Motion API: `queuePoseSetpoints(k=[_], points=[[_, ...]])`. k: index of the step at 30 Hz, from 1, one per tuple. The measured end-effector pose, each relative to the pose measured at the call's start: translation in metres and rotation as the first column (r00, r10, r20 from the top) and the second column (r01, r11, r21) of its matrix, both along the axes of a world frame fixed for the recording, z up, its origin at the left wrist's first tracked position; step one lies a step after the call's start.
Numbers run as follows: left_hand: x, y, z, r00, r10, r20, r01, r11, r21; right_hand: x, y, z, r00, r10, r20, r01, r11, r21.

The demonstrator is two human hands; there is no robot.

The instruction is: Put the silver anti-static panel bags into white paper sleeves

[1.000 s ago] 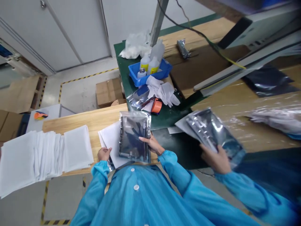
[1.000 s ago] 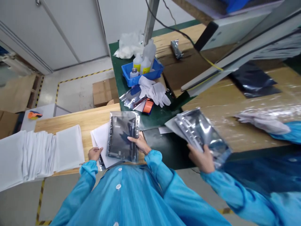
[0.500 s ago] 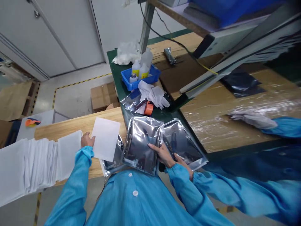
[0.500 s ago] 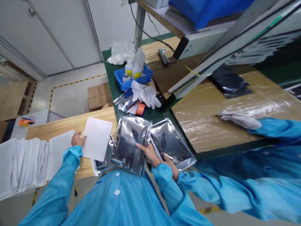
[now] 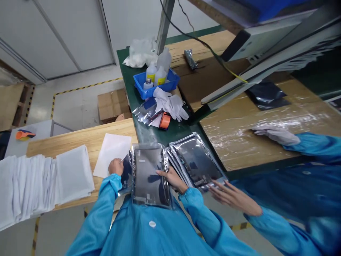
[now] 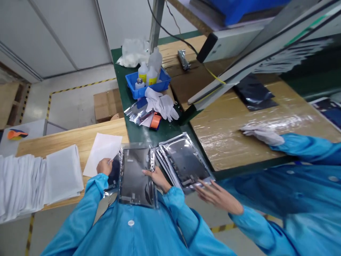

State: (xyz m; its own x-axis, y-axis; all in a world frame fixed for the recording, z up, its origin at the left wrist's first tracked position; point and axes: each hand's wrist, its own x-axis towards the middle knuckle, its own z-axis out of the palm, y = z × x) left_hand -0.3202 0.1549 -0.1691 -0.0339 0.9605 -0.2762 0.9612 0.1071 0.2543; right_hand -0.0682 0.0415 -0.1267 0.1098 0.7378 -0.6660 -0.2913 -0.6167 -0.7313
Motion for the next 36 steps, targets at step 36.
queuePoseSetpoints(k=[36], points=[[-0.038, -0.043, 0.011, 0.992, -0.121, -0.046, 0.127, 0.982, 0.143, -0.048, 0.034, 0.005, 0.908, 0.016, -0.419, -0.115, 0.970, -0.212]])
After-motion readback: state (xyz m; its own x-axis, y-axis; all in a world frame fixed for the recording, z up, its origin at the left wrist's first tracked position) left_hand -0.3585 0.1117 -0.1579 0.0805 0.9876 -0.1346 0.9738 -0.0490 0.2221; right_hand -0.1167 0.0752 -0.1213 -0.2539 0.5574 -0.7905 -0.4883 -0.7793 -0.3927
